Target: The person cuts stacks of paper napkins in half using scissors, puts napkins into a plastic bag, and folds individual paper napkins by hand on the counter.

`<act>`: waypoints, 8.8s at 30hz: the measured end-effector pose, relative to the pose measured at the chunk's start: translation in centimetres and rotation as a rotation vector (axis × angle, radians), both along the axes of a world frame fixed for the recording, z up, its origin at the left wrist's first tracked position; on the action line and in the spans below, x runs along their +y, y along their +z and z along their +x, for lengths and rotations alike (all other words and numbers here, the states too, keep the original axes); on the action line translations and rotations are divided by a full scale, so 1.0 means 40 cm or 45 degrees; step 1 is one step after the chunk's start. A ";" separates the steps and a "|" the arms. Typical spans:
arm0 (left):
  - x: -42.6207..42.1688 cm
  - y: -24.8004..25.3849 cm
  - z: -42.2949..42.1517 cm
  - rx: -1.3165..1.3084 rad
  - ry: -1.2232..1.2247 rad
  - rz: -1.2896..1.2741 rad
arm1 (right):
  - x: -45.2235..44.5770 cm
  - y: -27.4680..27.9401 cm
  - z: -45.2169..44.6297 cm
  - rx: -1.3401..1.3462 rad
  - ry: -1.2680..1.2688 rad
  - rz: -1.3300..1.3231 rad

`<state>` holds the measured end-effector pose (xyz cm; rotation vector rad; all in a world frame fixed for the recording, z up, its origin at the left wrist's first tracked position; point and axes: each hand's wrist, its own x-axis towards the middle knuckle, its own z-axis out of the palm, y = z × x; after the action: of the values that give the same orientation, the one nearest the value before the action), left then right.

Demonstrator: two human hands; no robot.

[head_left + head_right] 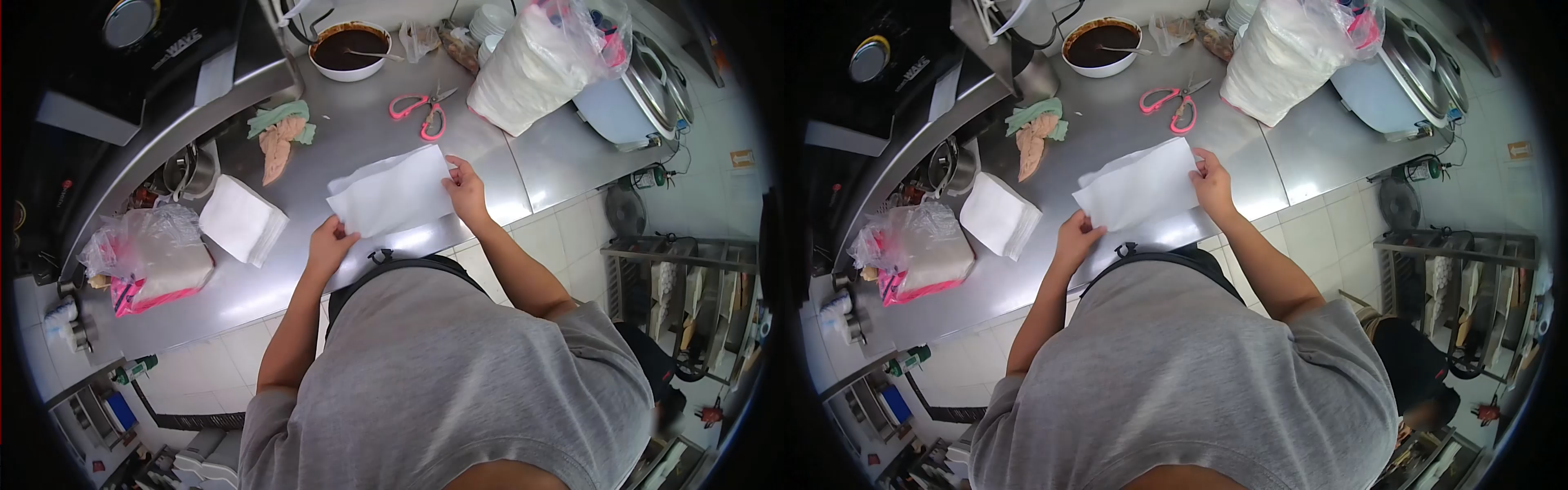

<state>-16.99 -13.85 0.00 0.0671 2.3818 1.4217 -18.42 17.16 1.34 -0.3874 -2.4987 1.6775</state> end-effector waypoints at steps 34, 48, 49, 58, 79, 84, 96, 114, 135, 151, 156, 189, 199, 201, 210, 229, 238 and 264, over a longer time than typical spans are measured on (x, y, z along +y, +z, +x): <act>0.109 0.049 -0.020 0.359 0.065 -0.345 | 0.084 -0.085 -0.013 0.047 0.000 -0.238; 0.000 0.086 0.006 0.083 -0.271 -0.374 | 0.086 -0.043 0.006 0.086 -0.035 0.236; 0.003 0.073 0.003 -0.046 -0.228 -0.355 | 0.086 -0.051 0.004 0.160 -0.003 0.302; 0.041 0.050 0.002 -0.038 -0.214 -0.520 | 0.094 -0.045 0.005 0.194 -0.013 0.483; 0.131 -0.061 -0.087 0.201 0.459 0.041 | 0.092 -0.055 -0.042 0.422 0.078 0.679; 0.177 0.053 -0.063 0.611 0.279 -0.608 | 0.054 -0.020 -0.024 0.612 0.081 0.775; 0.040 0.066 -0.034 0.933 0.069 -0.743 | -0.030 -0.034 0.033 0.400 1.009 0.980; -0.317 0.140 -0.062 0.684 0.521 -0.430 | -0.104 -0.030 0.012 0.312 0.994 0.862; -0.019 0.328 -0.034 -0.049 0.880 0.939 | -0.170 0.273 0.013 0.286 1.043 -0.132; -0.006 0.340 0.005 -0.711 0.786 2.063 | -0.103 0.195 0.007 -0.337 0.972 -0.885; -0.003 0.330 0.012 -0.666 0.959 1.907 | -0.154 0.136 -0.014 -0.415 0.608 -1.123; -0.025 -0.019 -0.056 -0.366 0.369 0.175 | 0.052 -0.025 -0.001 -0.195 0.143 0.421; -0.025 -0.016 -0.059 -0.384 0.441 0.186 | 0.032 -0.032 -0.002 -0.181 0.078 0.493; -0.023 -0.012 -0.059 -0.381 0.448 0.189 | 0.029 -0.029 -0.003 -0.197 0.079 0.513; 0.011 -0.022 -0.050 -0.086 0.502 -0.126 | 0.018 -0.022 -0.008 -0.229 0.071 0.567; -0.292 0.117 -0.054 0.566 0.395 -0.910 | -0.043 -0.045 -0.015 0.375 1.003 1.033; -0.405 0.103 -0.083 0.384 0.393 -0.546 | -0.044 -0.034 0.015 0.440 1.107 1.018; -0.072 0.283 -0.036 -0.719 0.565 2.011 | -0.129 0.256 -0.040 -0.211 0.928 -0.975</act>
<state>-18.43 -16.74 11.31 -0.4098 0.4318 2.6469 -20.03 11.99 11.56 0.4268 -2.1010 2.9679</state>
